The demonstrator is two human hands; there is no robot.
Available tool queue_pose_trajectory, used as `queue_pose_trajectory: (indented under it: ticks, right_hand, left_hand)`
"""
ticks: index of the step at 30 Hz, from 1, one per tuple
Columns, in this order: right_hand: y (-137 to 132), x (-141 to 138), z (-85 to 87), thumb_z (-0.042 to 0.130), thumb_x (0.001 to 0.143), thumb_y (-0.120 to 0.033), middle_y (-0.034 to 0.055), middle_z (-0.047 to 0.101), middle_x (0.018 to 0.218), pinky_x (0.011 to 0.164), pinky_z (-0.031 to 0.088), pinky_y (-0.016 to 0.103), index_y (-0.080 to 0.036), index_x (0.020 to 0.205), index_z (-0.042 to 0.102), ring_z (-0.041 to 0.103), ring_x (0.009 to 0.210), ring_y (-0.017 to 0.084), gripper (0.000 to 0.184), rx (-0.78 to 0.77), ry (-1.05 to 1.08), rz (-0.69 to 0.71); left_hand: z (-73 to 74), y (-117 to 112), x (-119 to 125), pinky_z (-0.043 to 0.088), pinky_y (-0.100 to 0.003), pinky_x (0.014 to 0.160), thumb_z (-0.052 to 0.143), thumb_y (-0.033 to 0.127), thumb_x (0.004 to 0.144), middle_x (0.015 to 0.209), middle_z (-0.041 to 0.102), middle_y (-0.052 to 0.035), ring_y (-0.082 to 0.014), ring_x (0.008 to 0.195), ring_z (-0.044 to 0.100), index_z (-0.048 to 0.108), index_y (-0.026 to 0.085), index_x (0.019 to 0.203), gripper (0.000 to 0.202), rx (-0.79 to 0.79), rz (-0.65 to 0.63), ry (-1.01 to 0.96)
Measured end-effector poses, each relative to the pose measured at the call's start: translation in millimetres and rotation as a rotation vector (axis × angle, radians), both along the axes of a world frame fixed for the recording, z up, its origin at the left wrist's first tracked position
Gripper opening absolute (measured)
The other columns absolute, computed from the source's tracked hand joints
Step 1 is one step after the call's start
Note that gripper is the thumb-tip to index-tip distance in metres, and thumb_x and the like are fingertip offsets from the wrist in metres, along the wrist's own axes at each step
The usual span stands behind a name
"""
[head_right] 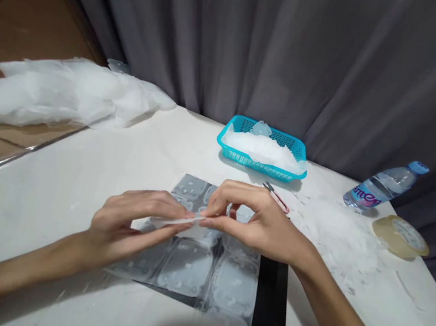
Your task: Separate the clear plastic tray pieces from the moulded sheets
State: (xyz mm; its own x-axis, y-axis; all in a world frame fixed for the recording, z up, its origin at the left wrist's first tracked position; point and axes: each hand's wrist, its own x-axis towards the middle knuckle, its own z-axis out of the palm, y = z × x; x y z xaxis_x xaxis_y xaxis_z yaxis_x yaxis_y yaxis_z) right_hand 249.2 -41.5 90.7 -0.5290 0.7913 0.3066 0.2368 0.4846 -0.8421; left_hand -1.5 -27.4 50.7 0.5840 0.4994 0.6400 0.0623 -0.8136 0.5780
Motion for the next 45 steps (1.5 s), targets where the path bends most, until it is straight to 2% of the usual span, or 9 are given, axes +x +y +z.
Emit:
queue_pose_trajectory:
  ticks: [6, 12, 15, 20, 23, 28, 37, 41, 45]
  right_hand:
    - [-2, -3, -0.7, 0.078, 0.094, -0.033, 0.002, 0.072, 0.091, 0.074, 0.052, 0.028, -0.021, 0.095, 0.077, 0.064, 0.08, 0.014, 0.012, -0.049, 0.004, -0.016]
    - [-2, -5, -2.3, 0.075, 0.097, -0.033, 0.0013, 0.075, 0.094, 0.071, 0.05, 0.026, -0.021, 0.098, 0.076, 0.065, 0.08, 0.013, 0.012, -0.106, -0.021, -0.074]
    - [-1, -2, -0.6, 0.075, 0.096, -0.033, 0.0005, 0.074, 0.096, 0.071, 0.05, 0.025, -0.021, 0.106, 0.074, 0.066, 0.081, 0.013, 0.015, -0.142, -0.035, -0.074]
    - [-3, 4, 5.6, 0.077, 0.094, -0.034, -0.0014, 0.07, 0.096, 0.07, 0.049, 0.025, -0.026, 0.132, 0.06, 0.067, 0.087, 0.015, 0.042, -0.278, -0.143, 0.022]
    - [-3, 4, 5.6, 0.075, 0.096, -0.031, -0.0024, 0.069, 0.093, 0.073, 0.05, 0.027, -0.028, 0.139, 0.053, 0.066, 0.087, 0.015, 0.048, -0.279, -0.125, 0.017]
    - [-2, 4, 2.6, 0.078, 0.093, -0.03, -0.003, 0.065, 0.094, 0.073, 0.052, 0.028, -0.029, 0.144, 0.048, 0.065, 0.084, 0.015, 0.059, -0.317, -0.131, 0.029]
    - [-2, 5, 2.6, 0.074, 0.096, -0.026, -0.0011, 0.066, 0.099, 0.075, 0.054, 0.029, -0.027, 0.145, 0.045, 0.062, 0.08, 0.013, 0.057, -0.285, -0.112, 0.037]
    - [-4, 0, 0.2, 0.072, 0.096, -0.023, 0.0003, 0.067, 0.1, 0.077, 0.055, 0.031, -0.028, 0.145, 0.047, 0.062, 0.083, 0.014, 0.055, -0.217, -0.072, 0.016]
    - [-7, -2, -0.4, 0.071, 0.097, -0.026, -0.0002, 0.067, 0.098, 0.078, 0.055, 0.032, -0.029, 0.146, 0.047, 0.064, 0.086, 0.016, 0.055, -0.195, -0.037, 0.01]
  left_hand:
    - [2.6, -1, 4, 0.052, -0.021, 0.073, 0.07, 0.019, 0.098, 0.088, 0.074, 0.0017, -0.0111, 0.078, 0.069, 0.071, 0.02, 0.1, 0.003, -0.336, 0.079, 0.08]
    - [7.2, 1, 7, 0.048, -0.021, 0.068, 0.068, 0.035, 0.1, 0.083, 0.071, 0.0004, -0.0114, 0.075, 0.064, 0.069, 0.018, 0.095, 0.018, -0.799, -0.036, 0.008]
    - [7.2, 2, 9, 0.048, -0.02, 0.067, 0.069, 0.038, 0.1, 0.08, 0.072, -0.0001, -0.011, 0.072, 0.063, 0.067, 0.017, 0.095, 0.022, -0.929, -0.072, -0.029]
    - [3.6, 4, 9, 0.047, -0.019, 0.06, 0.069, 0.038, 0.1, 0.078, 0.073, -0.0004, -0.0105, 0.066, 0.062, 0.061, 0.017, 0.105, 0.023, -1.007, -0.084, -0.072]
    - [3.4, 4, 8, 0.046, -0.017, 0.058, 0.069, 0.035, 0.101, 0.077, 0.071, 0.0022, -0.009, 0.063, 0.061, 0.056, 0.02, 0.115, 0.025, -1.001, -0.096, -0.104]
    - [6.2, 4, 8, 0.041, -0.015, 0.055, 0.069, 0.031, 0.101, 0.07, 0.069, 0.0058, -0.0058, 0.057, 0.055, 0.053, 0.02, 0.111, 0.022, -0.951, -0.08, -0.09]
    - [0.8, 7, 6, 0.05, -0.02, 0.066, 0.069, 0.037, 0.101, 0.08, 0.075, 0.0013, -0.0104, 0.07, 0.067, 0.051, 0.021, 0.106, 0.025, -0.916, -0.032, -0.056]
    - [-1.6, 10, 7, 0.049, -0.017, 0.061, 0.07, 0.034, 0.1, 0.073, 0.073, 0.0043, -0.008, 0.063, 0.064, 0.044, 0.022, 0.095, 0.029, -0.992, -0.113, -0.095]
    - [-1.7, 12, 7, 0.054, -0.02, 0.059, 0.077, 0.031, 0.094, 0.074, 0.077, 0.0021, -0.0119, 0.06, 0.069, 0.045, 0.023, 0.108, 0.036, -1.067, -0.177, -0.077]
